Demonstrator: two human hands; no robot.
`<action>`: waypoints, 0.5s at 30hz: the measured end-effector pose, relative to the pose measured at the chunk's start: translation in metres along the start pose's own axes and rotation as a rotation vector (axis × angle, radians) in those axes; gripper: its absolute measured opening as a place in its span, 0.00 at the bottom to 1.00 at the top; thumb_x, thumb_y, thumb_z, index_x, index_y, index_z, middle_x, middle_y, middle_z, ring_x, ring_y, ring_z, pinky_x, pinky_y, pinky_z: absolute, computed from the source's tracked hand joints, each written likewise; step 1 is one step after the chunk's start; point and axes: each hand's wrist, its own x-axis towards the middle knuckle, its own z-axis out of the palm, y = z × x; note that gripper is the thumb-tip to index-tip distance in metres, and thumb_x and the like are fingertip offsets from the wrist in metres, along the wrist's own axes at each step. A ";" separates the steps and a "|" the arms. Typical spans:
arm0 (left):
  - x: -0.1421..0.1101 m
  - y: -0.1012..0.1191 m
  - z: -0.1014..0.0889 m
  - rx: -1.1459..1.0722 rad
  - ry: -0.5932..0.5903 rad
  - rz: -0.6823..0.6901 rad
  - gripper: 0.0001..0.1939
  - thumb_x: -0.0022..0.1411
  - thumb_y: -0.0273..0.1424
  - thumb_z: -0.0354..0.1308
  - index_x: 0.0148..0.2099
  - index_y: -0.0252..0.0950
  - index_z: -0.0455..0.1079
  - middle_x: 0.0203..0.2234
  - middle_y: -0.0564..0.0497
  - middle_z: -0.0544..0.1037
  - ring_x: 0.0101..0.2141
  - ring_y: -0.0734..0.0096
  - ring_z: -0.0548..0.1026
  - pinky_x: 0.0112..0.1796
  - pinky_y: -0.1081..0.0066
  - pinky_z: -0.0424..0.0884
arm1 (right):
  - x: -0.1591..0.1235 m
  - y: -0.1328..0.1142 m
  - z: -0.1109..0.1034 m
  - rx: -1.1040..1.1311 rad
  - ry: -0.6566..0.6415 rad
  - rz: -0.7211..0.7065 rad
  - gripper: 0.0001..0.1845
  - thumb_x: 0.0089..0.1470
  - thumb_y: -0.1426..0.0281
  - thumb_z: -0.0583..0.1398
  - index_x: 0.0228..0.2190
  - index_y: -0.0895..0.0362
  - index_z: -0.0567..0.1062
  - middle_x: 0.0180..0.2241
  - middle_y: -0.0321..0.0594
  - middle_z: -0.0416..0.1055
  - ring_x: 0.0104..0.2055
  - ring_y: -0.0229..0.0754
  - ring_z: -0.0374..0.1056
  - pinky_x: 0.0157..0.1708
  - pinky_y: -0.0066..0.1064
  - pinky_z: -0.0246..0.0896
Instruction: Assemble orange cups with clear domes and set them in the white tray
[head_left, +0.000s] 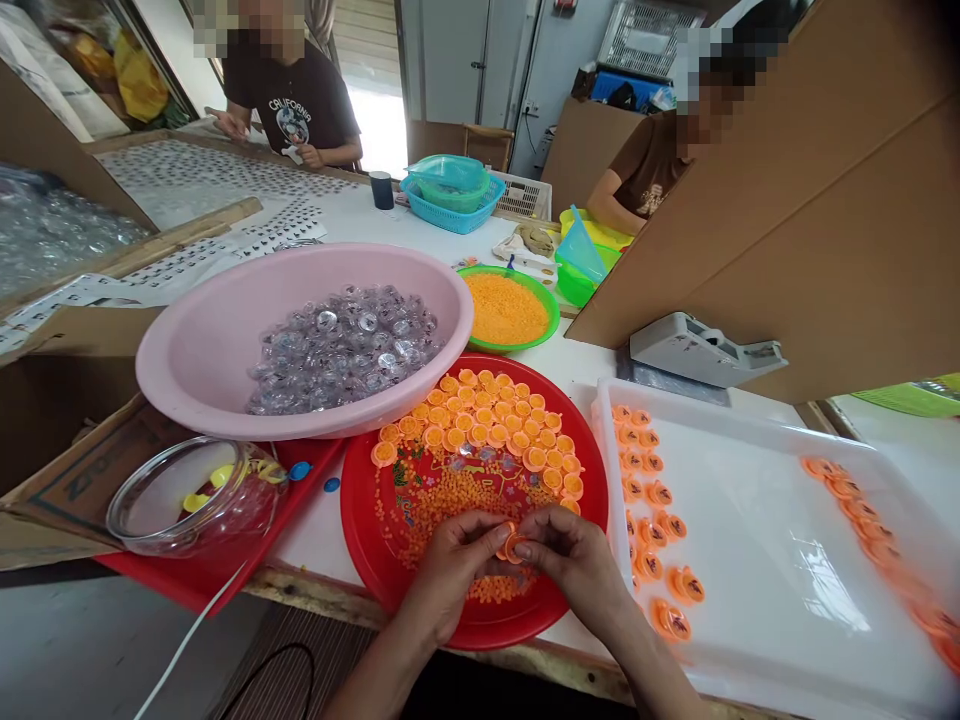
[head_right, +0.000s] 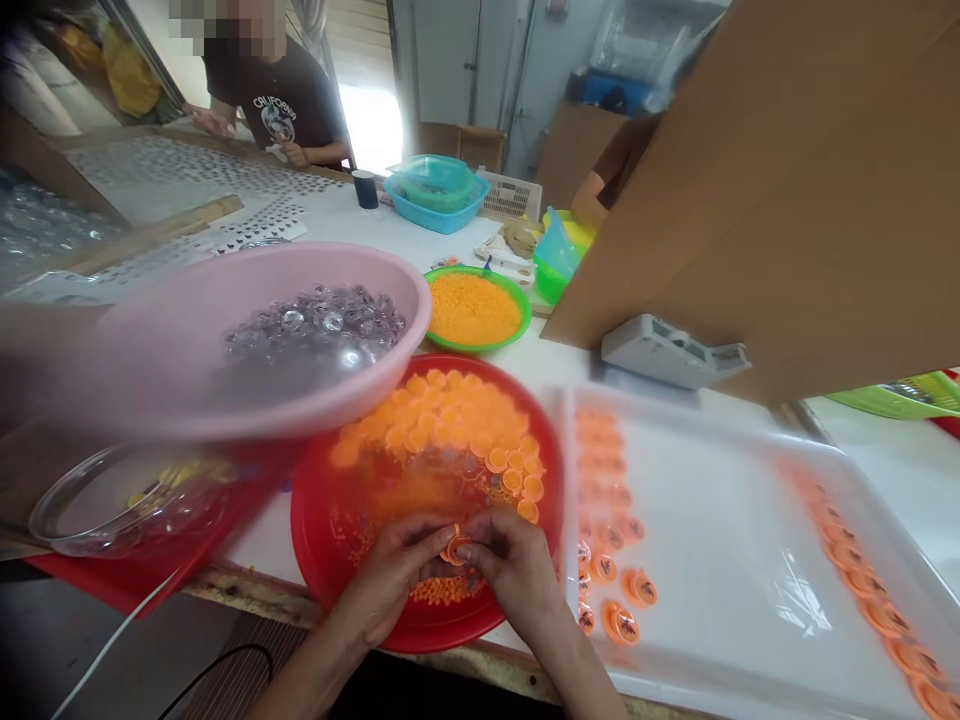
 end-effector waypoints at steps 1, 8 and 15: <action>0.000 0.001 0.000 0.037 0.023 0.002 0.15 0.49 0.39 0.68 0.34 0.32 0.78 0.28 0.47 0.79 0.31 0.67 0.76 0.33 0.68 0.75 | 0.000 0.000 0.000 -0.050 0.024 -0.005 0.07 0.45 0.67 0.66 0.27 0.57 0.73 0.25 0.34 0.69 0.28 0.38 0.65 0.27 0.28 0.61; -0.002 0.004 0.001 0.148 0.025 0.007 0.15 0.50 0.40 0.66 0.35 0.33 0.79 0.28 0.48 0.80 0.31 0.64 0.77 0.35 0.66 0.75 | -0.004 -0.004 -0.001 -0.214 0.045 -0.037 0.06 0.46 0.71 0.65 0.23 0.56 0.71 0.22 0.33 0.67 0.25 0.37 0.64 0.25 0.28 0.58; -0.004 0.007 0.003 0.171 -0.088 0.042 0.15 0.45 0.35 0.70 0.36 0.34 0.78 0.26 0.50 0.79 0.30 0.66 0.76 0.35 0.67 0.73 | -0.003 0.001 -0.001 0.001 0.011 0.051 0.09 0.43 0.69 0.66 0.26 0.56 0.71 0.23 0.33 0.68 0.25 0.38 0.66 0.26 0.29 0.62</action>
